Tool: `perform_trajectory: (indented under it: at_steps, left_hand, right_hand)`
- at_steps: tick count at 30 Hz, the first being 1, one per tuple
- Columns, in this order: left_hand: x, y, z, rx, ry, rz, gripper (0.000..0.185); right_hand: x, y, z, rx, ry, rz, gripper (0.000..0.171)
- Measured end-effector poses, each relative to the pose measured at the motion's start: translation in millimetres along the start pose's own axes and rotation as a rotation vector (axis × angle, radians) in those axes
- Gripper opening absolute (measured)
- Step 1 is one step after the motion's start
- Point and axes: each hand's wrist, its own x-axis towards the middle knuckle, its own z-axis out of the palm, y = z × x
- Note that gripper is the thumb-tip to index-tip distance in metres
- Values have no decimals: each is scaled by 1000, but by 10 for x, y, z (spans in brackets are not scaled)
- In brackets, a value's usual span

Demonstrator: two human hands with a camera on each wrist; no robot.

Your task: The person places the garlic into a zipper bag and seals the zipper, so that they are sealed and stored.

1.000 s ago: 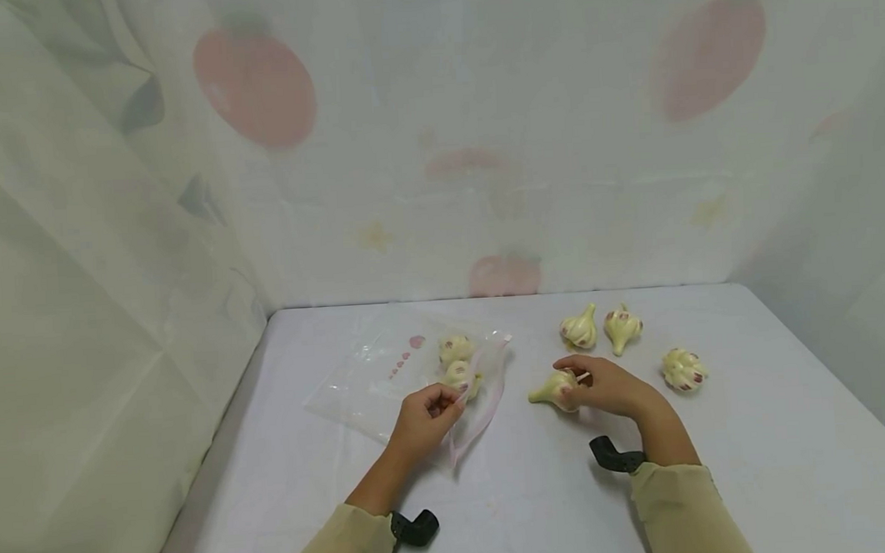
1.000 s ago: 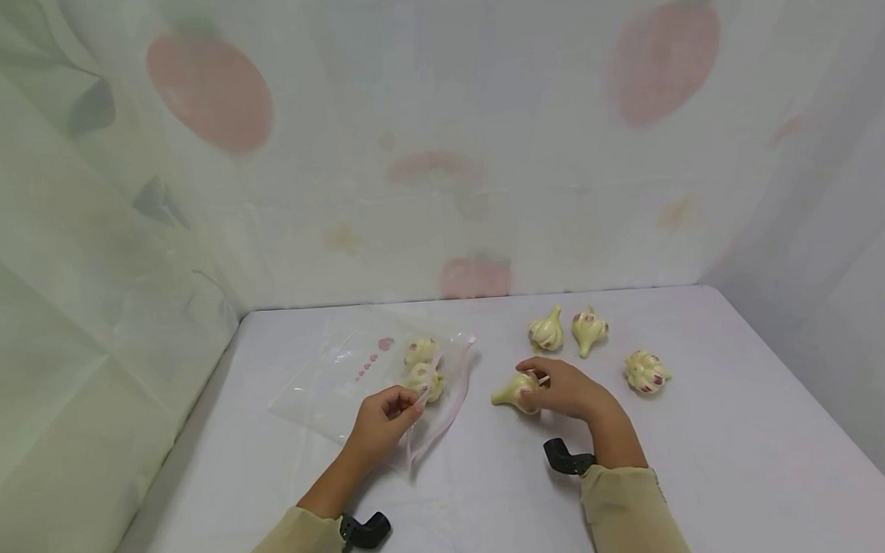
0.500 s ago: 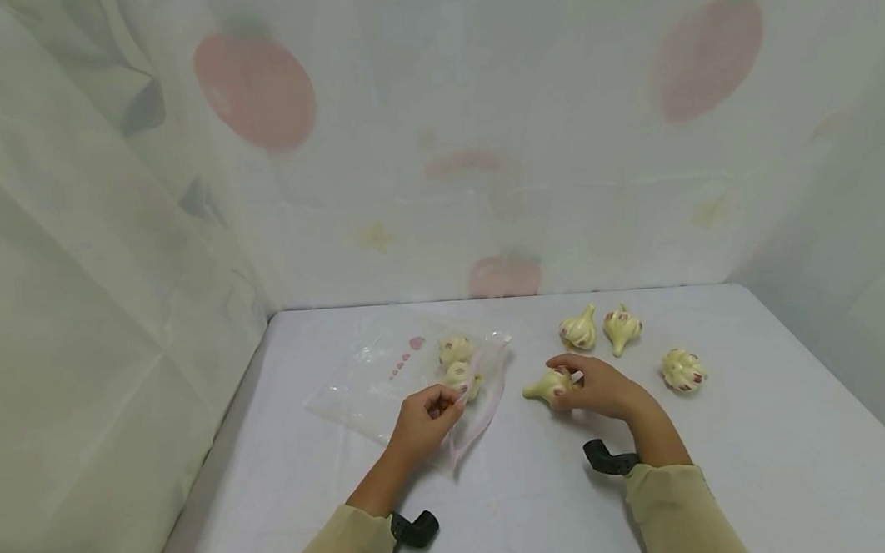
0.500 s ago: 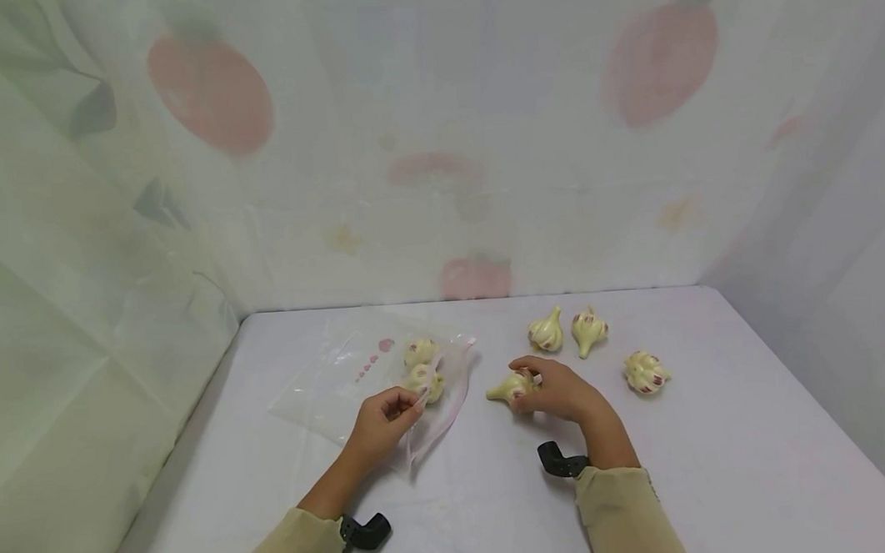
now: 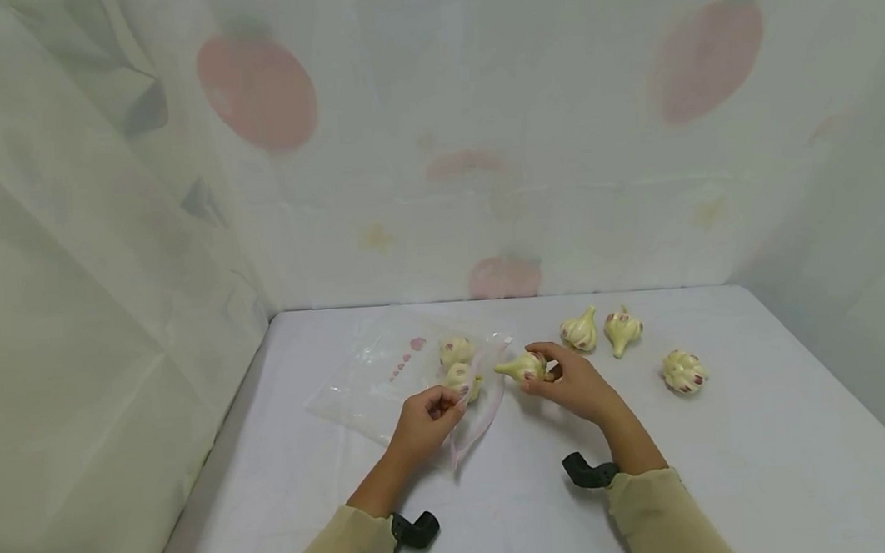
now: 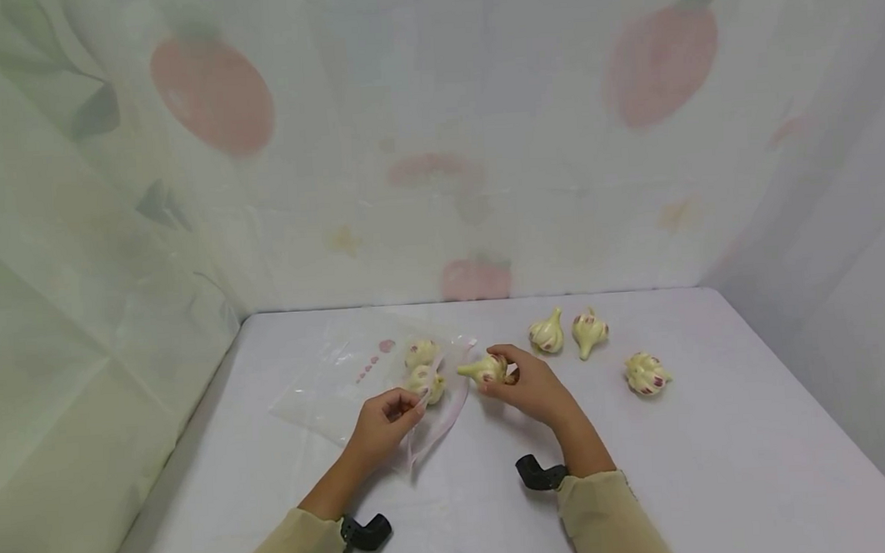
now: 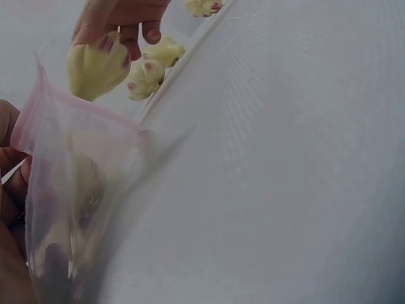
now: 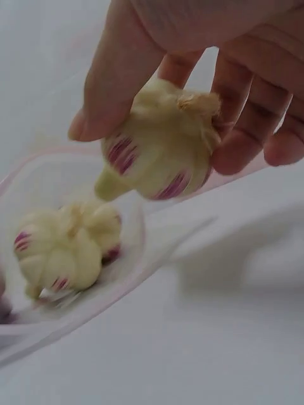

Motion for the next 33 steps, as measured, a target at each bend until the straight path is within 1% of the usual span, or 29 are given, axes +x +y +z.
perform_trajectory:
  at_steps: [3, 6, 8, 12, 14, 17, 19, 22, 26, 30, 33]
  left_hand:
    - [-8, 22, -4, -10, -11, 0, 4]
    - [-11, 39, -4, -9, -24, 5, 5]
    - [-6, 35, -4, -1, -33, 5, 6]
    - [9, -22, 9, 12, -38, 15, 6]
    - [25, -115, 30, 22, -32, 15, 8]
    - [47, -243, 56, 35, -20, 18, 6]
    - [63, -337, 72, 44, -15, 8, 6]
    - [63, -365, 69, 40, -17, 13, 4]
    - [62, -377, 59, 41, -24, 10, 5]
    - [66, -375, 53, 50, -26, 0, 6]
    - [65, -375, 53, 45, -23, 9, 7]
  right_hand:
    - [11, -71, 120, 5, 36, 8, 68]
    - [24, -113, 241, -2, 73, -17, 69]
    - [30, -124, 313, -26, 94, -45, 69]
    - [37, -132, 429, -76, 129, -81, 68]
    - [36, -138, 470, -77, 140, -90, 67]
    - [31, -152, 505, -69, 148, -96, 65]
    - [25, -166, 512, -69, 150, -100, 64]
    - [15, -179, 492, -87, 149, -97, 62]
    - [5, -179, 420, -104, 100, -78, 56]
    - [-3, -164, 326, -113, -2, -69, 50]
    - [-11, -153, 273, -93, -84, -78, 52]
